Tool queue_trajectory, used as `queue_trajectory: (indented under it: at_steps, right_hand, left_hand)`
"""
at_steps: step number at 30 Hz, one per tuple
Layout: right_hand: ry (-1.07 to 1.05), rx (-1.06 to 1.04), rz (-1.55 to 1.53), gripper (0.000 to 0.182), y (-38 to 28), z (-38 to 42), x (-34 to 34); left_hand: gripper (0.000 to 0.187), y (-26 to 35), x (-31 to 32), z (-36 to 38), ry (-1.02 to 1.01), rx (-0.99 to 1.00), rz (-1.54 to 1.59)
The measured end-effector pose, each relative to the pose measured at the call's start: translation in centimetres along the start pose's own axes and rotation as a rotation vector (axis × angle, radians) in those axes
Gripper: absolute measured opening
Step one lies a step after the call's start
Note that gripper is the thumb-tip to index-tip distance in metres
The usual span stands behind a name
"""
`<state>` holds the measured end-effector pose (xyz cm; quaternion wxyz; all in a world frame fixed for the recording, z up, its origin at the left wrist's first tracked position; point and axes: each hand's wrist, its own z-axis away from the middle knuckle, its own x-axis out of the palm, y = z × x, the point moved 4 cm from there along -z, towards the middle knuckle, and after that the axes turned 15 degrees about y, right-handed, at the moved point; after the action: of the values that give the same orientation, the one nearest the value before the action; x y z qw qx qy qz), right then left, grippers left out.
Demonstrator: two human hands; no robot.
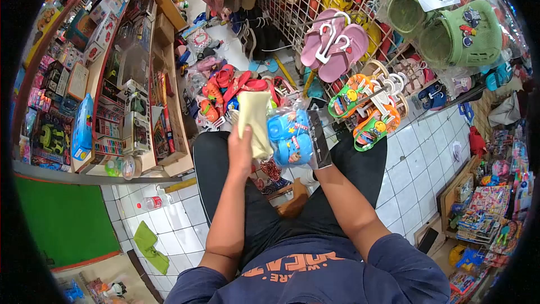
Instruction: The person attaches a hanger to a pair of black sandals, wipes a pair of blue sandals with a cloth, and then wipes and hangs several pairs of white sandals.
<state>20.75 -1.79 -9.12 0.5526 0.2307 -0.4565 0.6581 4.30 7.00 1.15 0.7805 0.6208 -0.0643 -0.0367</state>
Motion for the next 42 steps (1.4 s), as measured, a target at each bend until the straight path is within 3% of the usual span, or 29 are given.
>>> queue_trajectory:
  at_steps: [2,3,4,5,7,8,9,10,11,14,17,22,25,27,29,31,32,33,34,35,36,37,38,41,42]
  right_hand:
    - [0.041,-0.041,-0.018,0.057,0.1,-0.3,-0.3]
    - [0.061,-0.061,-0.028,0.057,0.2,-0.5,-0.4]
    - [0.082,-0.08,-0.039,0.057,0.4,-0.7,-0.6]
    - [0.103,-0.098,-0.049,0.057,0.5,-0.8,-0.8]
    - [0.148,-0.14,-0.069,0.057,0.6,-1.1,-1.2]
    - [0.17,-0.164,-0.077,0.057,0.5,-1.1,-1.4]
    - [0.192,-0.188,-0.084,0.057,0.2,-1.2,-1.6]
    - [0.028,0.006,-0.22,0.055,-0.7,1.3,1.3]
    - [0.132,-0.058,-0.218,0.051,-1.0,1.2,1.3]
    - [0.089,0.003,-0.251,0.051,-1.0,0.9,1.5]
    - [-0.042,0.061,-0.254,0.051,0.3,-0.2,0.4]
    - [-0.27,0.149,-0.256,0.053,1.6,-1.4,-2.0]
    - [-0.408,0.206,-0.244,0.055,2.0,-1.9,-3.2]
    - [-0.501,0.243,-0.235,0.056,2.4,-3.6,-3.3]
    - [-0.596,0.279,-0.226,0.057,2.1,-4.5,-3.7]
    - [-0.387,0.216,-0.12,0.043,0.4,-3.4,-1.5]
    - [-0.394,0.215,-0.115,0.043,-0.2,-1.6,0.9]
    - [-0.221,0.191,-0.075,0.041,-0.5,0.3,2.8]
    - [-0.047,0.166,-0.035,0.038,-0.4,1.3,3.3]
    - [-0.048,0.17,-0.034,0.038,0.1,1.0,2.9]
    - [-0.077,0.049,-0.05,0.038,0.4,0.0,1.9]
    - [-0.105,-0.071,-0.067,0.038,0.9,-1.5,0.2]
    - [-0.007,0.167,-0.12,0.04,3.1,-5.8,-3.5]
    - [0.026,0.139,-0.19,0.043,0.2,0.9,3.4]
    - [0.037,0.292,-0.102,0.041,1.9,-2.9,-1.2]
  left_hand:
    - [0.043,1.1,-0.9,-0.5,0.087,0.184,0.026]
    - [0.043,1.6,-0.7,0.0,0.091,0.181,0.022]
    - [0.045,2.7,0.3,1.1,0.052,0.283,-0.16]
    - [0.049,3.2,1.2,2.0,0.011,0.383,-0.342]
    - [0.062,1.5,3.5,3.5,-0.285,0.752,-0.659]
    - [0.069,0.5,4.6,4.0,-0.313,0.729,-0.687]
    - [0.063,0.5,5.0,4.4,-0.281,0.707,-0.68]
    - [0.064,0.5,5.1,4.4,-0.314,0.704,-0.665]
    - [0.065,0.6,5.3,4.5,-0.348,0.702,-0.647]
    - [0.066,0.6,5.4,5.1,-0.369,0.654,-0.671]
    - [0.068,-0.1,5.3,6.5,-0.365,0.563,-0.701]
    - [0.068,0.9,4.7,8.7,-0.349,0.635,-0.777]
    - [0.059,2.8,3.9,8.9,-0.403,0.585,-0.723]
    - [0.049,3.4,2.9,8.1,-0.5,0.191,-0.674]
    - [0.044,3.9,1.7,7.0,-0.258,0.153,-0.467]
    - [0.043,4.5,1.1,5.6,-0.057,0.306,-0.31]
    - [0.049,5.4,1.0,5.1,-0.049,0.313,-0.357]
    - [0.049,4.7,1.1,4.6,-0.044,0.316,-0.354]
    - [0.054,3.5,1.4,3.9,0.024,0.548,-0.551]
    - [0.059,2.2,1.7,3.7,0.095,0.778,-0.749]
    - [0.069,0.1,2.2,3.4,-0.044,0.574,-0.689]
    - [0.074,-1.4,2.9,4.1,-0.044,0.588,-0.671]
    - [0.075,-1.8,3.3,4.8,-0.088,0.548,-0.67]
    - [0.074,-2.0,3.7,7.4,-0.243,0.592,-0.643]
    - [0.072,-2.2,3.8,8.3,-0.226,0.615,-0.646]
